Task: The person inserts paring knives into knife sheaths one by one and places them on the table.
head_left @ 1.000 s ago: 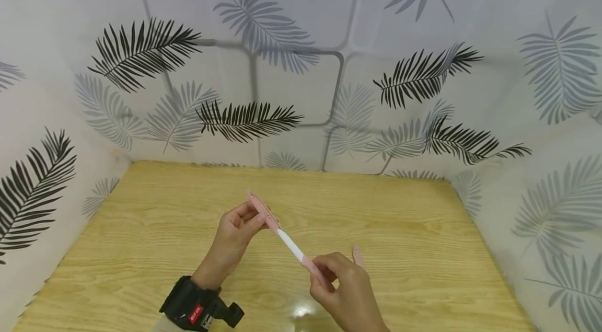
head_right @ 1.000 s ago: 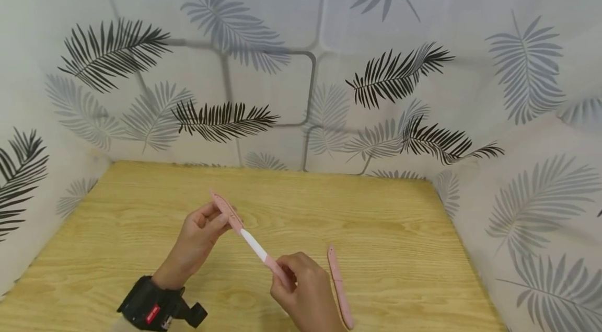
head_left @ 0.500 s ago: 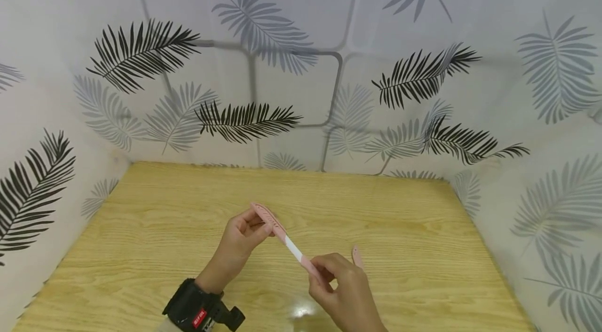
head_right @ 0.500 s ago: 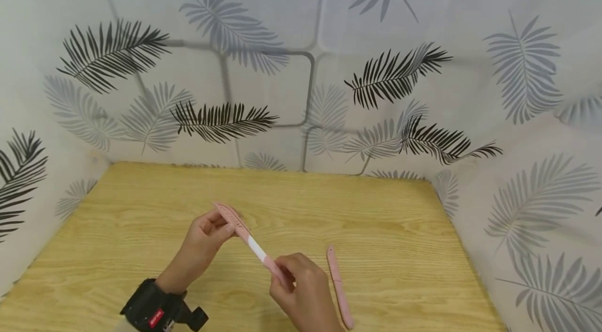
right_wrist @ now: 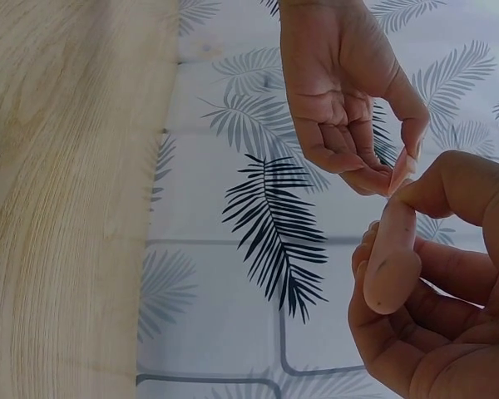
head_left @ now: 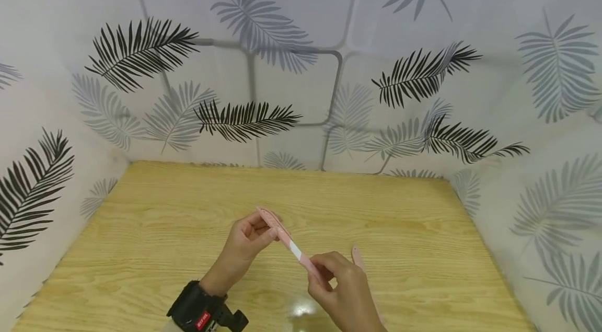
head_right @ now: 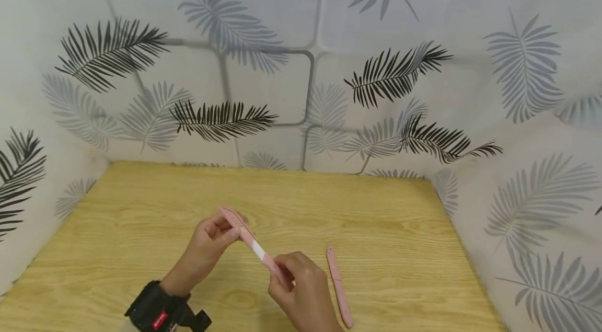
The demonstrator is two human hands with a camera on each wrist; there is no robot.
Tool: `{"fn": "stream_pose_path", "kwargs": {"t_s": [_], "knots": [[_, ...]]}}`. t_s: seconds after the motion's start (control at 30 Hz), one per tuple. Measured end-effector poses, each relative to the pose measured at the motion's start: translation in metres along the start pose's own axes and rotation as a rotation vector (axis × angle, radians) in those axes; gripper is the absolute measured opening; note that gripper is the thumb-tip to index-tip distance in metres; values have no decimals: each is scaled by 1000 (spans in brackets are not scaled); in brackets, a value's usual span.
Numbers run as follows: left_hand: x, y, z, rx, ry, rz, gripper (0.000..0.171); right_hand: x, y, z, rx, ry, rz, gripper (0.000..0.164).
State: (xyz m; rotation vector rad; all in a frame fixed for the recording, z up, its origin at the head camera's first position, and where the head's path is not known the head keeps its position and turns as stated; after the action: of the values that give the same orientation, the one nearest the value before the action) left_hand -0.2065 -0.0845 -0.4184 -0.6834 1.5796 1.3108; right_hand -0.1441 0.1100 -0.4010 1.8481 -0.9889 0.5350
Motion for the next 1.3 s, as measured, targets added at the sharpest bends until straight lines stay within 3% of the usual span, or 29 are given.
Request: {"fn": "stream_pose_path", "kwargs": {"t_s": [0.4, 0.8, 1.13, 1.3], "knots": [[0, -3, -1, 13, 23, -10, 30, 4, -1, 3, -8, 14, -32, 18], [1, -4, 0, 40, 13, 0, 27, 4, -1, 6, 2, 75, -60, 16], [1, -5, 5, 74, -25, 23, 18, 2, -1, 4, 0, 3, -52, 18], [0, -5, 6, 80, 11, 2, 14, 2, 0, 3, -2, 16, -47, 17]]}}
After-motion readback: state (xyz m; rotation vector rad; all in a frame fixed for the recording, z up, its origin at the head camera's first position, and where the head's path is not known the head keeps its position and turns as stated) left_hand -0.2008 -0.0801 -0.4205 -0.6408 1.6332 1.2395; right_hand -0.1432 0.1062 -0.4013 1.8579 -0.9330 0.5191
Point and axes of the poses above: each hand's wrist, its own y-axis towards the middle knuckle, its own z-axis out of the palm, x = y × z, the point moved 3 cm from there along y, towards the middle knuckle, and after that the axes turned 14 degrees about y, right-handed, at the moved point
